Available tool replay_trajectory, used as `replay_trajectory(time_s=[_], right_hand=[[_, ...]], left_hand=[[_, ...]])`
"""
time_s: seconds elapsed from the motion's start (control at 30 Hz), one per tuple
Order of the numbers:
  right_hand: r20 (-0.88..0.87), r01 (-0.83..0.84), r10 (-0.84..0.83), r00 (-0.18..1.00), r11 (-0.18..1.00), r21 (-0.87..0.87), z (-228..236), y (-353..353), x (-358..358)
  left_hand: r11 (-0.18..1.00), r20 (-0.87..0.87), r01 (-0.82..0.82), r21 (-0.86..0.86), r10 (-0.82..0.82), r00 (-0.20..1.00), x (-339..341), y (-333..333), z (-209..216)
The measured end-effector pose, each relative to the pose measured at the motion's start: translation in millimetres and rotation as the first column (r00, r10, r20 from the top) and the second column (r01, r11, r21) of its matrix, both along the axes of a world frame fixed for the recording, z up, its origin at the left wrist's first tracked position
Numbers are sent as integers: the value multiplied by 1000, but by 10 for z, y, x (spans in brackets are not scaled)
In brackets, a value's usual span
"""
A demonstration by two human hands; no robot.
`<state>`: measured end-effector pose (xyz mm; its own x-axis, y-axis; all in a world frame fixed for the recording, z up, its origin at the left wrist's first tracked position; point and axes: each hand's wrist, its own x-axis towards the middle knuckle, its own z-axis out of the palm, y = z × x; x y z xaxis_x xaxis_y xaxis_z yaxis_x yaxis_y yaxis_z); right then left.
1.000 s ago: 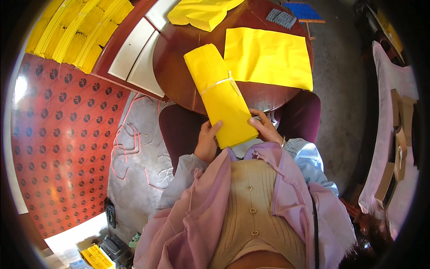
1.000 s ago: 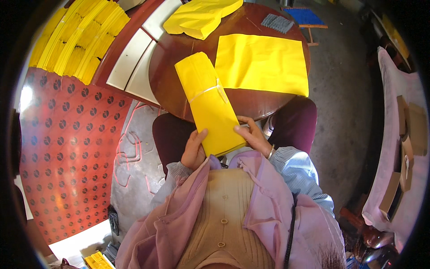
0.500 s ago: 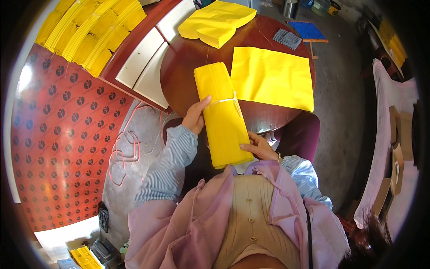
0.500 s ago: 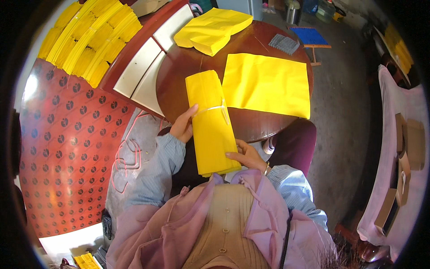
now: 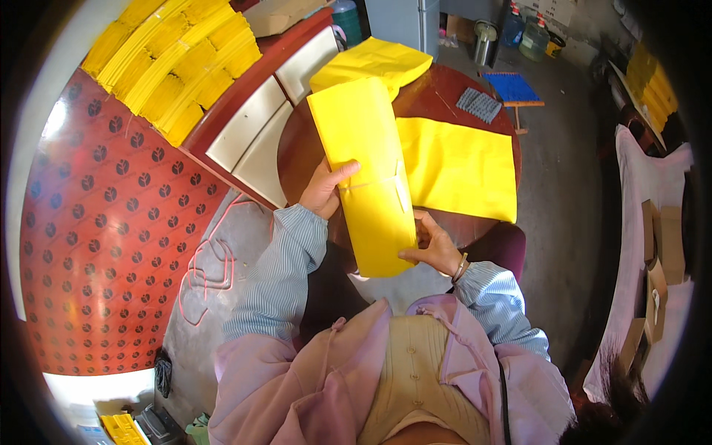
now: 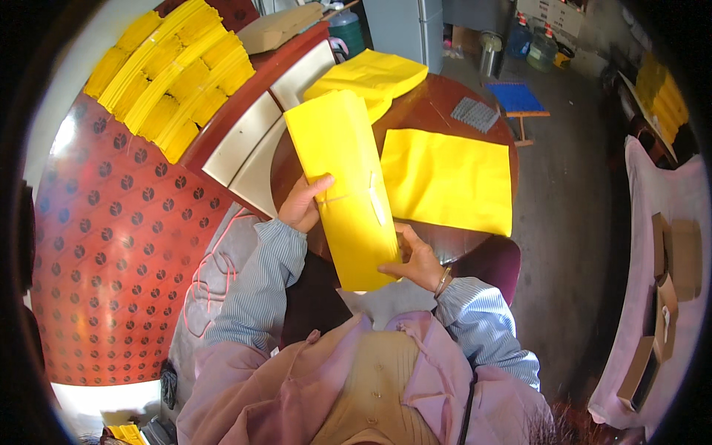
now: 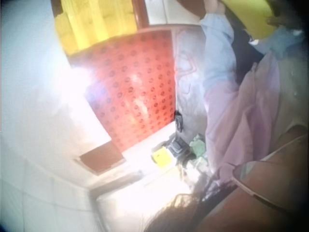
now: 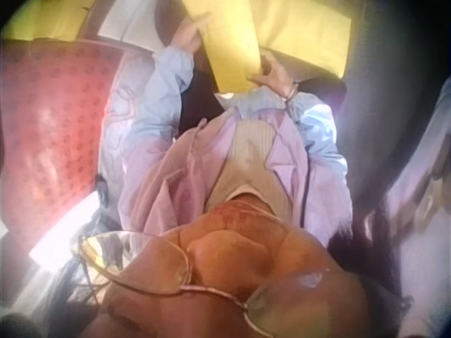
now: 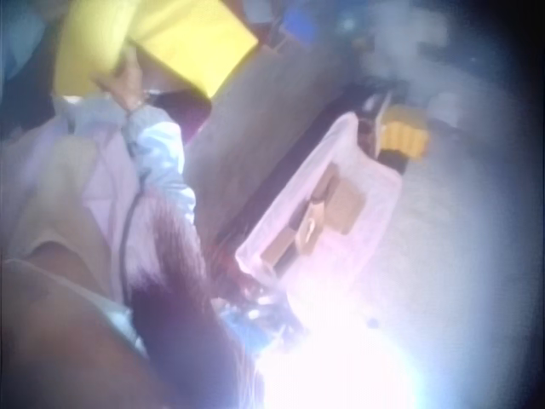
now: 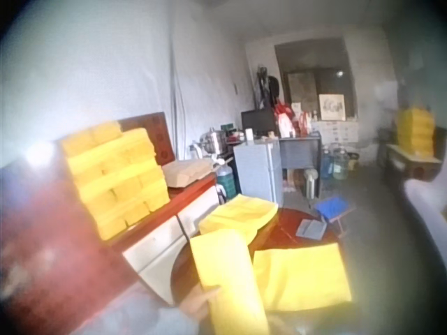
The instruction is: The person gathers yellow paper sheets, aligns them into a stack, and ties the bundle with a white plastic tie. They then place the tied bundle onto a larger stack of similar bundles on the table.
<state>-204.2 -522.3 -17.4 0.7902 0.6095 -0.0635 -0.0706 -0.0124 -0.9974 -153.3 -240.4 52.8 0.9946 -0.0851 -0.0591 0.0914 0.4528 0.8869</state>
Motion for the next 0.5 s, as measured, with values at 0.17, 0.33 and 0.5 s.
replay_trajectory(time_s=[0.17,0.33,0.5], right_hand=[[149,10,-1,989,998,-65,164,118,390],[340,97,-57,939,990,-102,249,233,588],[477,95,-1,879,980,-174,244,154,562]], left_hand=[[985,214,-54,165,18,977,20,-17,528],[965,423,-52,258,-64,904,-53,-60,768],[929,369,18,371,-165,915,-285,-72,686]])
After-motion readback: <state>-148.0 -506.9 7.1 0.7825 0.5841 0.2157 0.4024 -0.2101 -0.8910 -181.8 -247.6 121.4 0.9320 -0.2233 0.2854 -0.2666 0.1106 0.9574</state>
